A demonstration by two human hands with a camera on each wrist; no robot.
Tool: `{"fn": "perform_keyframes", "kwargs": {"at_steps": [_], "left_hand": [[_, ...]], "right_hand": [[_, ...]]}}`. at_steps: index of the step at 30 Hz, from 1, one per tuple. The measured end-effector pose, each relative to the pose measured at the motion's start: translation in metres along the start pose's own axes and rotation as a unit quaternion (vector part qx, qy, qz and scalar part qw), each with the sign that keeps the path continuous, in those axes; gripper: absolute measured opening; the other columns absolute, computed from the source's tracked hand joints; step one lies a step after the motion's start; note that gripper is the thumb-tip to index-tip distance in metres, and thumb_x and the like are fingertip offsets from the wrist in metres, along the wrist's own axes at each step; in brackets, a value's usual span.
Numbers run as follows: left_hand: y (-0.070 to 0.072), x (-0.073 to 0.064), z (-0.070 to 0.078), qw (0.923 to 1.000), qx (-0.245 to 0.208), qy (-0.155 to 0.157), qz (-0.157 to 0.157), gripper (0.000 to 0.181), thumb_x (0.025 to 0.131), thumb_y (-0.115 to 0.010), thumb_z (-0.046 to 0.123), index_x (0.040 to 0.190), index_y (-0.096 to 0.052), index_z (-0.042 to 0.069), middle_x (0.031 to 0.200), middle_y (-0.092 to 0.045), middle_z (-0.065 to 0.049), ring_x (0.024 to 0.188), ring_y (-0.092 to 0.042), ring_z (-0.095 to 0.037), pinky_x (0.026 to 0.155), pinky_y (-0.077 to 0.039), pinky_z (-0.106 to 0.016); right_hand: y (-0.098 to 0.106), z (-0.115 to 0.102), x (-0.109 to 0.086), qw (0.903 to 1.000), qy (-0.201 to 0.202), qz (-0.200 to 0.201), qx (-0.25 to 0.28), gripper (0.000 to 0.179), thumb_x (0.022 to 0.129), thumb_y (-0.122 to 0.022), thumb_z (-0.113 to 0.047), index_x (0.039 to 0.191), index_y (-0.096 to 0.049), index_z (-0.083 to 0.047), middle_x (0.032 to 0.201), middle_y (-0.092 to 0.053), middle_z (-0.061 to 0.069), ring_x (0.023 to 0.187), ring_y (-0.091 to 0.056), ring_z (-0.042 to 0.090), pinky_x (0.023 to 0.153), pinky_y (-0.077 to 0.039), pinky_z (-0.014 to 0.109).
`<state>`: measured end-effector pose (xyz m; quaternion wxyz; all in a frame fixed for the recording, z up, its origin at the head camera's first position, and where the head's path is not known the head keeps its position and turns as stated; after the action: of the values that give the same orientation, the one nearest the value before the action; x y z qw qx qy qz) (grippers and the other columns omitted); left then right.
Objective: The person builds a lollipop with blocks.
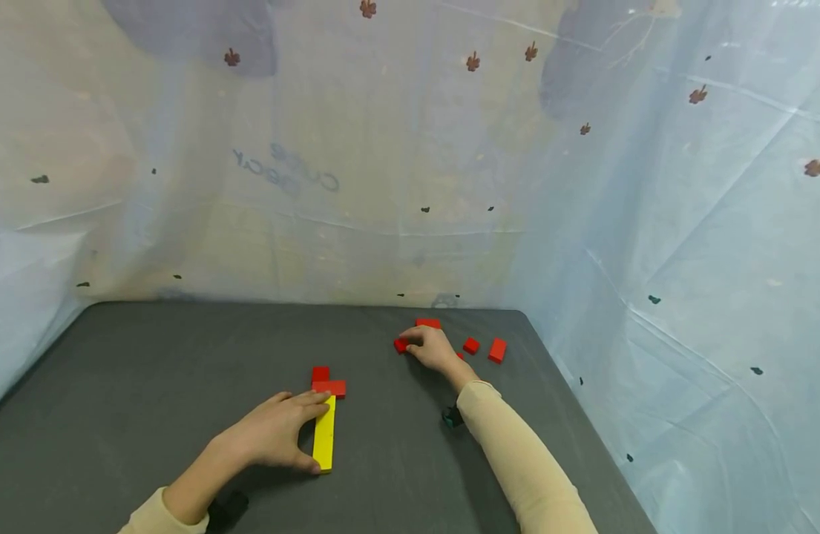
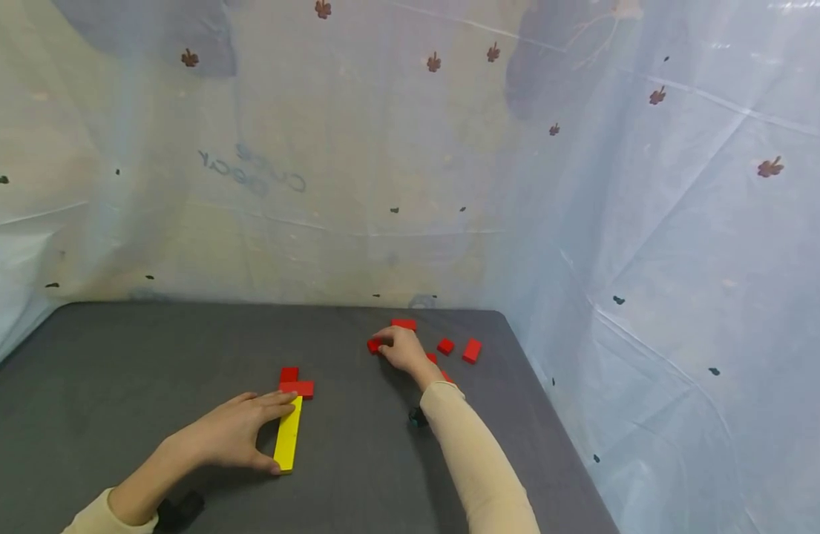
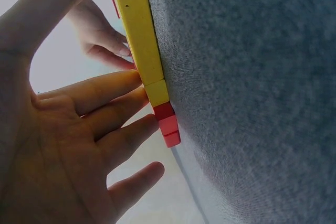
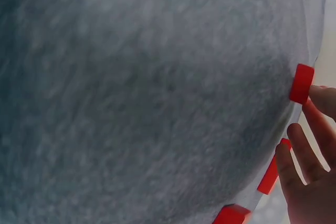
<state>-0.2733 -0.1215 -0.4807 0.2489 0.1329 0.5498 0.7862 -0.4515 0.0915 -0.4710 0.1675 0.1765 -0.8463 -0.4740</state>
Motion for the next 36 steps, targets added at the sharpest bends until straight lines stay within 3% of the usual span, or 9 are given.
{"fn": "perform_keyframes", "kwargs": {"at_steps": [16,25,36], "left_hand": [[-0.001,0.0,-0.002,1.0,0.002,-0.001,0.003,0.094,0.063,-0.078,0.064,0.138,-0.054,0.013,0.152,-0.04,-0.001,0.139,-0.038,-0.024,0.112,-0.025,-0.06],[-0.001,0.0,-0.002,1.0,0.0,0.0,0.002,0.094,0.063,-0.078,0.065,0.138,-0.054,0.013,0.151,-0.04,-0.001,0.138,-0.039,-0.024,0.112,-0.025,-0.059],[-0.001,0.001,-0.002,1.0,0.004,0.003,0.004,0.093,0.062,-0.079,0.064,0.137,-0.055,0.013,0.151,-0.041,0.0,0.139,-0.039,-0.024,0.112,-0.025,-0.059]], "right_hand": [[0.001,0.005,-0.002,0.9994,0.019,0.008,-0.029,0.03,0.09,-0.067,-0.01,0.12,-0.069,-0.013,0.121,-0.067,0.005,0.116,-0.059,0.024,0.098,-0.048,0.041],[-0.001,0.004,-0.005,0.9995,-0.003,0.032,-0.003,0.029,0.091,-0.066,-0.017,0.12,-0.069,-0.015,0.123,-0.065,0.004,0.118,-0.058,0.024,0.1,-0.047,0.042],[-0.009,-0.027,-0.007,0.9972,0.001,0.059,0.046,0.03,0.093,-0.064,-0.023,0.122,-0.068,-0.017,0.127,-0.061,0.005,0.11,-0.061,0.021,0.087,-0.053,0.037]]}}
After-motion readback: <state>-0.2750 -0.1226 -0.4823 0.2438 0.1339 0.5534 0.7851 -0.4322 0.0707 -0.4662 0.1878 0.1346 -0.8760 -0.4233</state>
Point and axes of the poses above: each hand's wrist, its own x-axis towards the middle knuckle, its own y-axis out of the back of the hand, z = x × y, the point moved 9 cm from there along x, towards the middle knuckle
